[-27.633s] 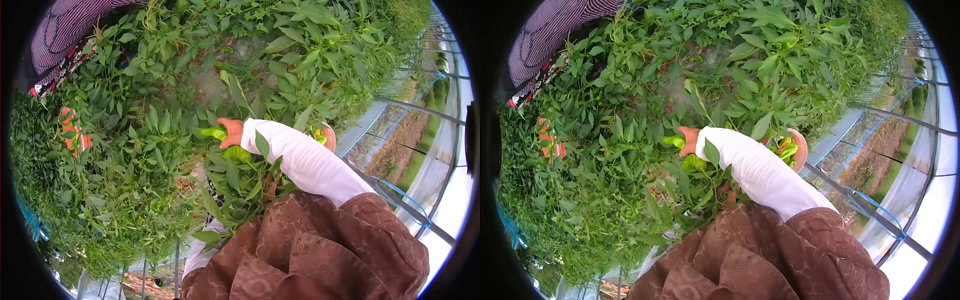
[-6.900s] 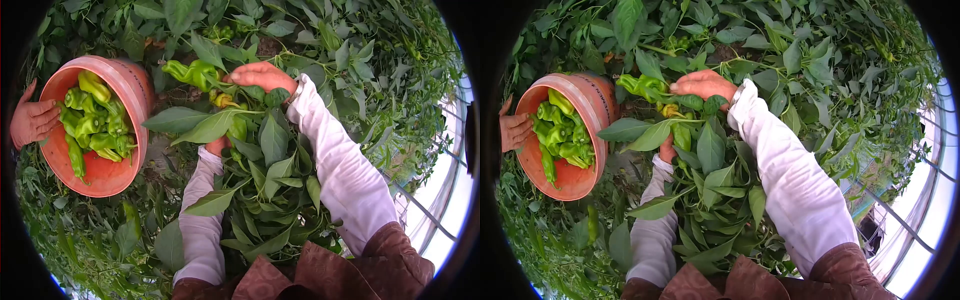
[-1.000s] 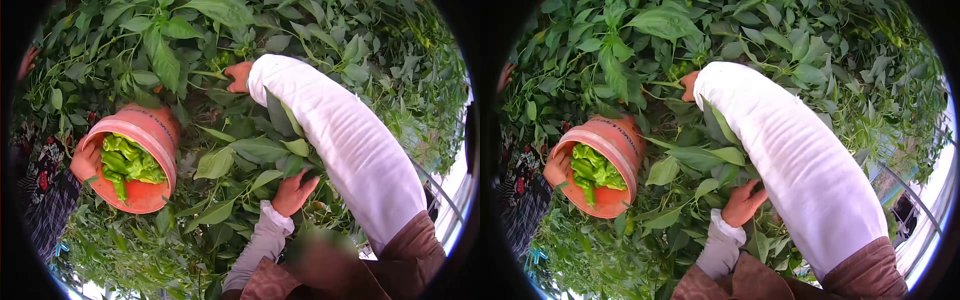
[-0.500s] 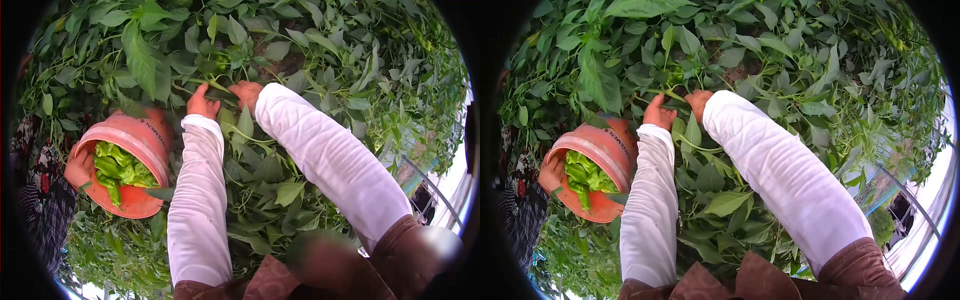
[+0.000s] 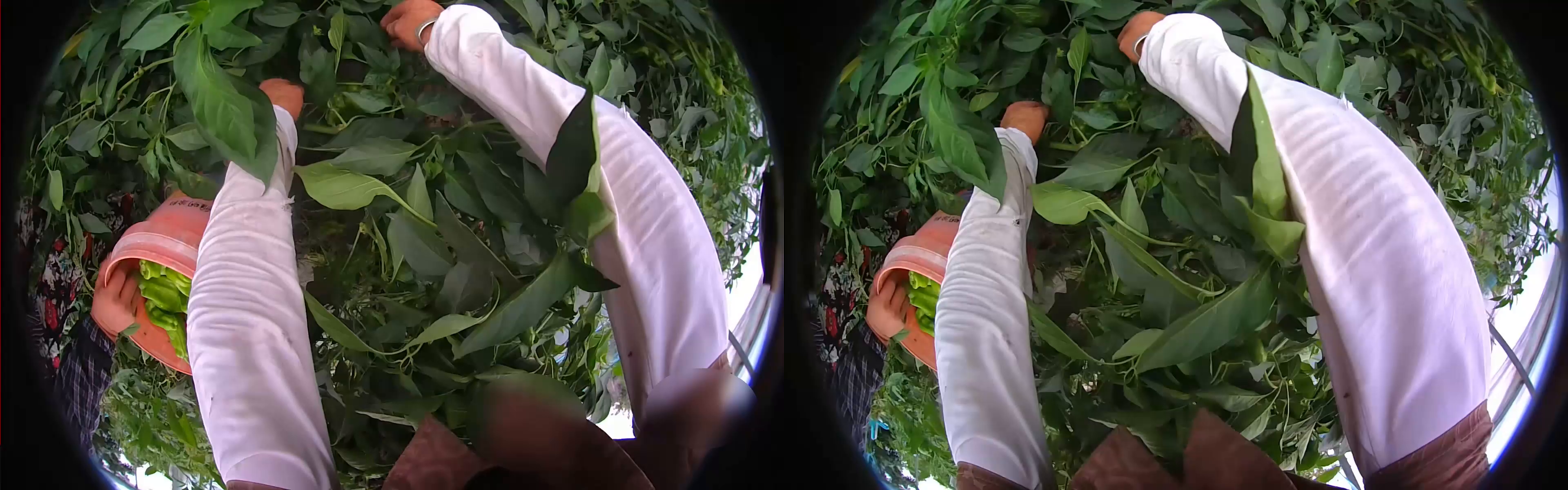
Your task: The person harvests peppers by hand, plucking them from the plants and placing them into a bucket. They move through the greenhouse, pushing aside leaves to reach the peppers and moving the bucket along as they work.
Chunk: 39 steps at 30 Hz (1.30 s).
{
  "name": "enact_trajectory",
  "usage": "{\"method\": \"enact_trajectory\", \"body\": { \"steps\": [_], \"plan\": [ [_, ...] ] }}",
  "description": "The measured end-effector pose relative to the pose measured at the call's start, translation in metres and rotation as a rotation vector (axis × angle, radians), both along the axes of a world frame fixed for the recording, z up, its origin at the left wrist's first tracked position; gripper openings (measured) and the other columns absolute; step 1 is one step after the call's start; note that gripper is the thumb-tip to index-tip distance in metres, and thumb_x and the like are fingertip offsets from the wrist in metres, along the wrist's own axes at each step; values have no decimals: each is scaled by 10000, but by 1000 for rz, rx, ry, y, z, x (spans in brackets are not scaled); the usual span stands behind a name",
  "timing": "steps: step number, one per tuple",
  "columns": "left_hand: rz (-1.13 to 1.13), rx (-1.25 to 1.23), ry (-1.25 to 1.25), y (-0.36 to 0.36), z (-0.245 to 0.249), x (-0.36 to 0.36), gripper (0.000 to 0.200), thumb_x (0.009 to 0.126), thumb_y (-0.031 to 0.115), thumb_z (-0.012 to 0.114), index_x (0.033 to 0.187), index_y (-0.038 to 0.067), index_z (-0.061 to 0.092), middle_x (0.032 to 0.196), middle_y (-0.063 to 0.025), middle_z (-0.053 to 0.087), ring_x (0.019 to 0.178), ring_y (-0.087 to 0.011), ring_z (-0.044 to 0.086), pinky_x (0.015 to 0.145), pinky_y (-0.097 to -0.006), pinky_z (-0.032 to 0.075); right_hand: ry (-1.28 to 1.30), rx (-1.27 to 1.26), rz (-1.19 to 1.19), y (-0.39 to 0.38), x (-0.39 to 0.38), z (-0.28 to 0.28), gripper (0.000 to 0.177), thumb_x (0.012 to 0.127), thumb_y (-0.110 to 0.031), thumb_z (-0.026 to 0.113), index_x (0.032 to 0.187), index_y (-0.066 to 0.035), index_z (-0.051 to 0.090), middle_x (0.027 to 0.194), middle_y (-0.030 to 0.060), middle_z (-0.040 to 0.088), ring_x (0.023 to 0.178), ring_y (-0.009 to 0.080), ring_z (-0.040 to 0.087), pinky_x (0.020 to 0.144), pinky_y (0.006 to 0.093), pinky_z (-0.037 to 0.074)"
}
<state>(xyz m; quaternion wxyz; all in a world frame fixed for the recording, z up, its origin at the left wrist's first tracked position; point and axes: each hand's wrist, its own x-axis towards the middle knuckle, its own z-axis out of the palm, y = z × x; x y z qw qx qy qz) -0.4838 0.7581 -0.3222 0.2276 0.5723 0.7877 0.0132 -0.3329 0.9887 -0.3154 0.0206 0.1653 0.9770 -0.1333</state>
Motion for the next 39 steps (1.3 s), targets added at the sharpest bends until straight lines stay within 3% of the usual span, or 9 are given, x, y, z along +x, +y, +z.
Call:
{"method": "enact_trajectory", "body": {
  "steps": [3,6,9,13,14,17,21,25,39],
  "plan": [
    [-207,-442,135,18,22,9,433,591,49,671,1013,99,588,973,-133,613,882,-327,584,764,-360,483,-692,98,292,-46,1,15,431,798,-376,589,1213,-284,516,1085,69,591,912,297,596,840,401,460],
    [-458,-234,-146,7,-24,-13,329,825,305,461,1045,97,589,1022,-188,592,944,-349,564,799,-400,452,-833,-138,66,-70,-12,40,471,765,-458,593,1213,-353,496,1096,71,578,920,312,588,839,401,452],
    [182,-248,-552,15,-3,22,487,863,493,403,1140,117,545,1059,-221,573,1006,-370,530,854,-388,423,-799,-96,244,-61,5,-36,409,774,-393,602,1174,-379,520,1064,83,591,909,299,593,833,393,450],
    [-213,-446,-464,33,2,24,659,761,580,514,1166,60,513,1020,-200,592,1006,-304,551,897,-358,400,-466,-630,-267,-67,19,22,423,658,-281,707,1053,-162,612,960,90,638,876,248,609,792,337,471],
    [-147,-488,-379,31,-1,20,711,689,548,614,1196,67,486,966,-156,611,957,-298,573,874,-346,421,-239,-585,-13,-68,25,27,444,620,-238,732,1021,-85,618,956,95,641,867,227,609,794,314,467],
    [344,-30,-640,1,-26,18,753,584,300,785,1202,14,464,1038,-137,595,927,-234,578,804,-311,447,130,-1047,-599,-73,43,25,576,634,-181,713,1151,-15,522,1005,98,625,915,194,586,826,304,444],
    [935,456,-677,-11,36,66,569,622,82,717,1124,-25,470,973,-133,592,884,-240,584,776,-354,468,282,-1161,-794,-82,38,59,732,625,-166,715,1259,23,401,1114,140,568,985,211,556,853,289,425],
    [1504,424,-1560,-26,78,81,412,690,-22,588,1093,-16,505,970,-109,583,867,-240,586,769,-394,484,193,-1300,-739,-91,46,73,886,590,-255,765,1303,32,325,1183,179,512,1040,234,527,884,302,414],
    [1405,723,-1694,-72,175,141,463,658,-128,591,1098,-3,519,1041,-89,587,912,-192,585,802,-326,474,348,-1347,-756,-158,82,182,605,607,-68,734,1153,17,488,990,83,588,890,144,549,805,264,439]
  ]
}}
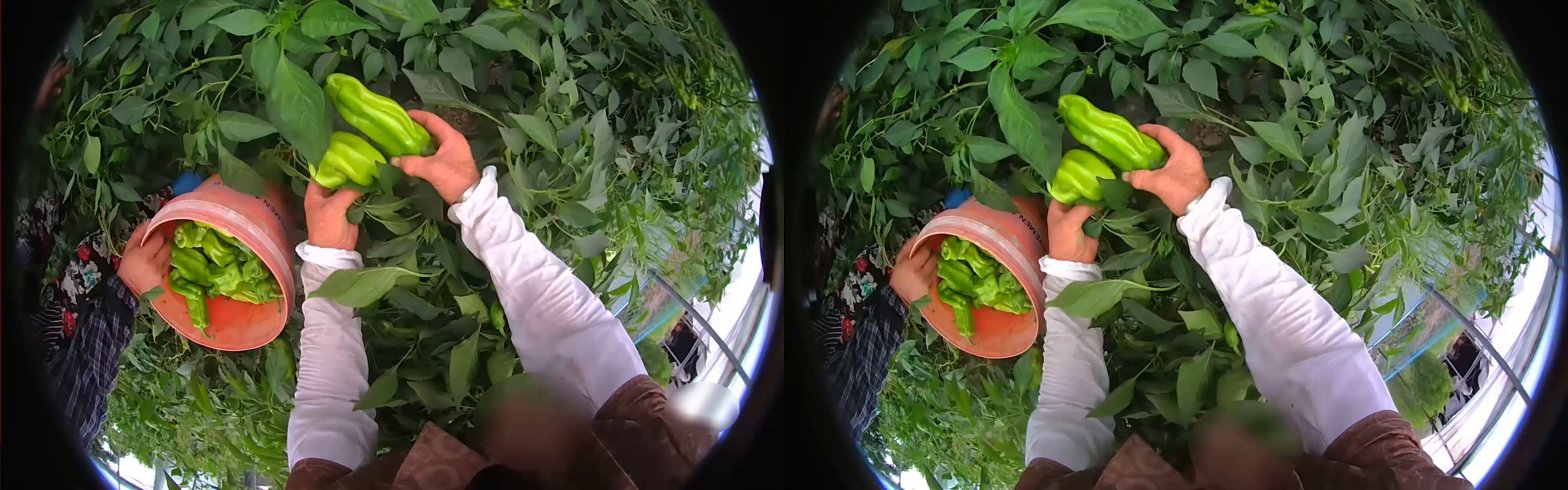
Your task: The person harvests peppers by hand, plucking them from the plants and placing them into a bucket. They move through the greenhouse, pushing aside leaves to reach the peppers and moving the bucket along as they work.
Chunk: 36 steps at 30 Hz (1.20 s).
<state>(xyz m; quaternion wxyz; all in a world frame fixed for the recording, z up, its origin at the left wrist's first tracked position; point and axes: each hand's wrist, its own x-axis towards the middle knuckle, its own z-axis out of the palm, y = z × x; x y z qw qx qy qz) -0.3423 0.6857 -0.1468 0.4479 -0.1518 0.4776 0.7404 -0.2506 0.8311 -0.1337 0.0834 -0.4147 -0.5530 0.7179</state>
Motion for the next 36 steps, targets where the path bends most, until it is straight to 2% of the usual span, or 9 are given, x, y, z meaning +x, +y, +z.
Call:
{"method": "enact_trajectory", "body": {
  "steps": [4,10,14,15,18,21,28,32,36],
  "plan": [
    [-203,-46,372,-19,11,30,417,677,-102,608,1070,-6,509,1005,-61,583,898,-142,564,807,-285,449,-80,-209,-65,-4,18,40,537,665,-137,707,1125,41,494,1002,86,577,908,119,534,810,262,426],
    [-100,-118,216,-3,58,39,323,781,-90,526,1094,-11,503,984,-65,593,886,-137,565,780,-263,450,177,-522,-183,-11,44,97,618,686,-100,674,1230,37,415,1131,99,538,1031,178,518,909,285,377],
    [-396,-217,384,9,45,50,354,768,24,610,1111,31,524,998,-59,605,884,-144,577,779,-289,461,202,-491,52,-18,40,88,582,643,-166,707,1165,10,519,1262,125,455,1196,217,394,1010,316,265],
    [-757,-335,726,1,1,43,368,748,133,660,1094,60,555,1011,-54,614,904,-146,585,778,-294,462,143,-369,113,-20,40,67,585,648,-169,705,1167,19,513,1227,140,481,1158,224,433,983,315,301],
    [-591,-265,335,13,-34,40,364,715,198,681,1044,65,599,966,-61,639,925,-146,590,779,-279,453,-6,-390,71,-13,51,43,591,656,-176,704,1164,45,499,1139,163,534,1054,233,516,914,314,375],
    [-629,-450,457,25,-15,22,324,777,-39,482,1092,-4,549,789,-82,602,637,-144,581,569,-250,471,-129,-601,-133,-19,74,25,622,686,-179,692,1189,83,439,1070,178,565,948,232,574,829,318,440],
    [-314,-511,897,79,-77,-36,206,767,-12,526,952,4,613,790,-100,609,708,-180,591,649,-262,477,-45,-711,-400,-32,81,14,556,741,-157,651,1173,94,407,1027,159,573,907,223,580,810,326,454],
    [-1197,-1272,1368,122,-163,-73,409,698,150,639,1098,141,551,1038,-150,546,923,-336,567,796,-405,469,-52,-774,-368,-26,83,25,604,742,-148,650,1220,96,372,1063,162,567,951,210,569,836,315,434],
    [-1494,-1250,1442,145,-214,-69,686,680,230,647,1291,227,336,1292,-121,320,1152,-361,385,864,-494,420,-20,-616,-310,-23,95,24,412,728,-164,669,1063,25,523,914,73,590,793,122,550,729,264,446]
  ]
}}
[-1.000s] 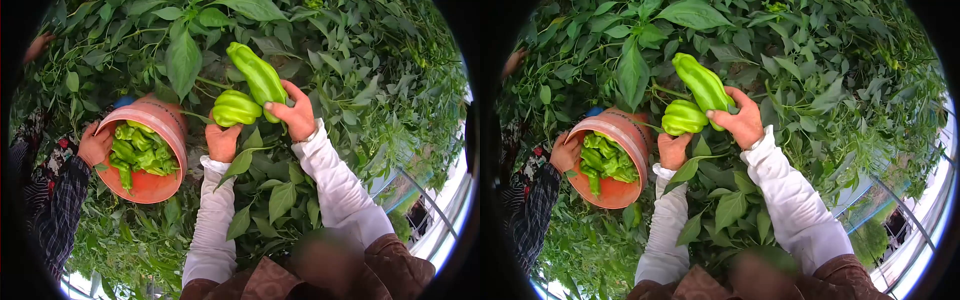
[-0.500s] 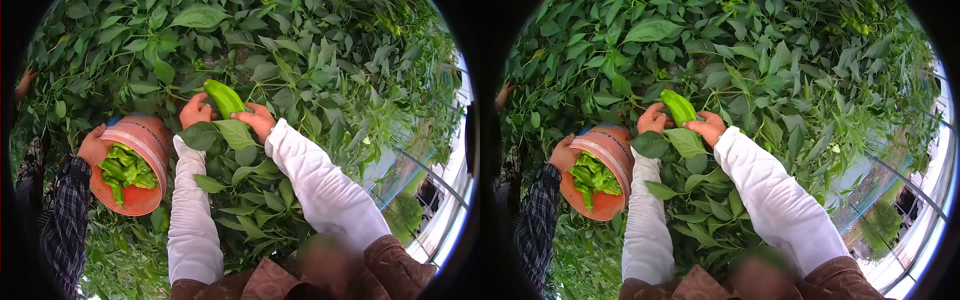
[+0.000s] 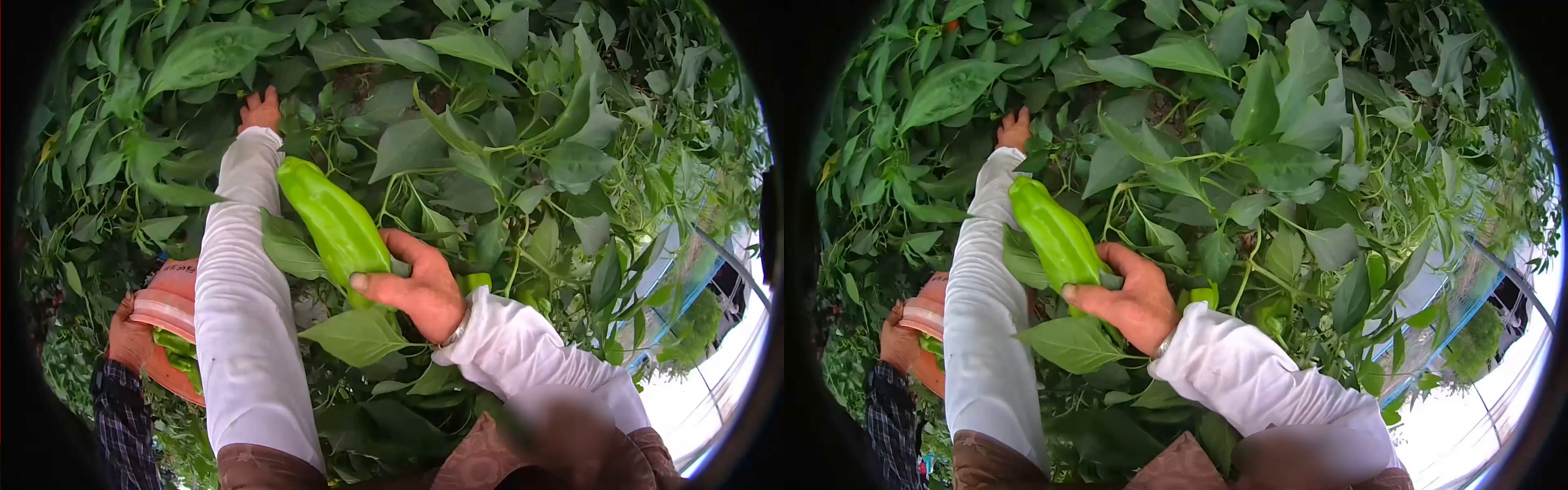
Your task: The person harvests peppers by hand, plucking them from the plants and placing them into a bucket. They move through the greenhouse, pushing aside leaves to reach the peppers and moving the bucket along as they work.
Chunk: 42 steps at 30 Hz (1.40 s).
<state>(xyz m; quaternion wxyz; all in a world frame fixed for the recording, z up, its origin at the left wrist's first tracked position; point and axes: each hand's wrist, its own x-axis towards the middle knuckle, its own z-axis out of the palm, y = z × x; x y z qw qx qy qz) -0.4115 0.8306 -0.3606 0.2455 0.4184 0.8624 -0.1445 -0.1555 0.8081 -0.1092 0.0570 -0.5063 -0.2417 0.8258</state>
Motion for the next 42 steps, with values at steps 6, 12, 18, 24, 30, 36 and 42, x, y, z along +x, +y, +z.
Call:
{"method": "enact_trajectory", "body": {
  "steps": [6,12,18,24,30,36,42],
  "plan": [
    [94,93,-129,-10,-81,-41,822,677,387,650,1346,274,185,1330,-195,270,1130,-459,404,896,-501,387,45,-94,-34,2,-6,1,450,709,-110,695,1091,24,498,915,63,586,796,104,542,720,250,450],
    [145,185,-29,-18,-95,-46,831,683,435,636,1338,286,147,1313,-251,247,1089,-506,420,904,-493,385,72,-137,-88,4,-11,1,469,701,-131,696,1093,34,500,932,88,591,832,123,548,745,258,449],
    [428,598,-257,-30,-73,-46,590,717,403,609,1151,62,402,1031,-241,507,885,-360,552,807,-441,445,63,-63,8,-3,6,-3,525,693,-189,693,1121,39,492,975,124,597,864,165,567,777,280,448],
    [438,1135,-383,-35,77,-21,497,660,67,727,1076,-8,466,981,-122,574,808,-247,577,776,-347,467,167,15,-77,-20,-1,-11,485,692,-134,687,1114,17,502,987,91,584,856,153,558,769,273,441],
    [1052,1389,-1345,-76,220,42,464,830,247,531,1206,-4,430,1187,-158,509,1071,-294,508,934,-422,381,390,-190,-254,-23,11,-19,518,754,-155,607,1219,-2,438,1085,104,567,959,201,558,849,326,430],
    [877,1425,-1299,-119,326,128,571,742,215,638,1220,-2,414,1188,-153,481,1085,-291,499,929,-413,399,827,-224,-184,13,30,40,708,739,-346,648,1317,-83,335,1371,161,312,1265,287,318,1003,428,317],
    [580,1276,-1199,-151,414,194,692,664,196,714,1236,-33,399,1226,-106,370,1122,-246,447,953,-356,347,840,-174,69,-10,70,130,647,713,-165,641,1269,30,375,1213,124,501,1117,240,490,979,372,353]
  ]
}}
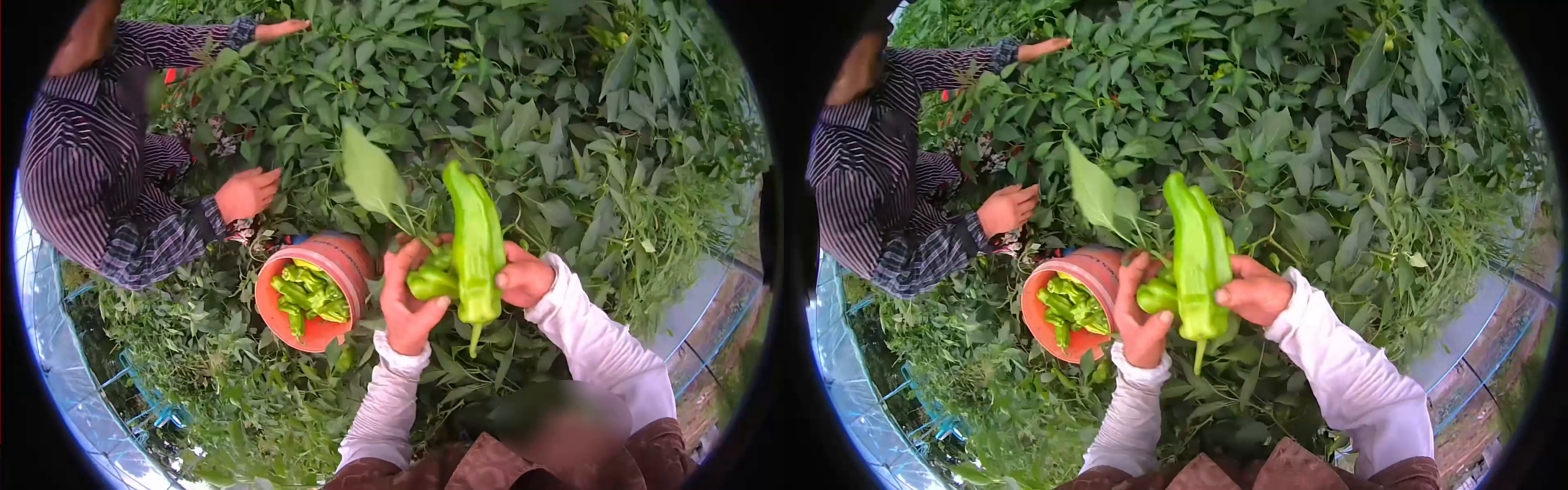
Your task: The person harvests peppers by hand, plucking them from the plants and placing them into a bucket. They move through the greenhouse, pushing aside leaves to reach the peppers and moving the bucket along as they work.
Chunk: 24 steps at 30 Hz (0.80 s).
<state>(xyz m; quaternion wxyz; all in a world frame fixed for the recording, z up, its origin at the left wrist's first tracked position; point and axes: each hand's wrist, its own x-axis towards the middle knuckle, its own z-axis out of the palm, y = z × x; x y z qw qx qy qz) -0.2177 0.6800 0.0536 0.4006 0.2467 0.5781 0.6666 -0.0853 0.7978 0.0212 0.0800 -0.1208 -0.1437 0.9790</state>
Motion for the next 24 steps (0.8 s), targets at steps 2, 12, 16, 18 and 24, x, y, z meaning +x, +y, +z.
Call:
{"method": "enact_trajectory", "body": {
  "steps": [2,12,16,18,24],
  "plan": [
    [-26,61,-183,9,24,34,651,708,248,683,1227,-36,410,1231,-105,367,1117,-262,457,959,-371,343,3,-37,-33,5,40,35,780,697,-242,672,1325,13,286,1274,111,441,1179,233,433,996,377,332],
    [-300,-256,228,-19,97,182,161,819,91,591,941,6,528,802,-25,551,720,-100,505,678,-237,422,-323,43,-121,-81,231,109,649,643,-160,654,1217,35,421,1108,127,563,1002,243,555,903,361,421],
    [-265,-383,-355,-52,109,229,124,859,159,549,889,40,568,721,35,511,622,-51,426,569,-195,374,-352,-21,-168,-117,281,147,602,647,-151,652,1182,36,446,1076,119,575,995,234,557,889,348,428],
    [-275,-514,-520,-65,144,242,141,871,181,534,930,62,580,728,57,510,610,-29,428,548,-184,369,-318,129,37,-127,305,166,590,654,-133,654,1179,40,447,1066,114,581,1002,232,554,888,340,426],
    [-553,-270,-724,-105,186,284,182,884,143,454,1019,64,548,858,-9,610,734,-90,583,641,-213,462,-216,367,379,-154,347,212,603,660,-141,683,1193,28,459,1108,95,564,1044,203,517,915,315,385]
  ]
}}
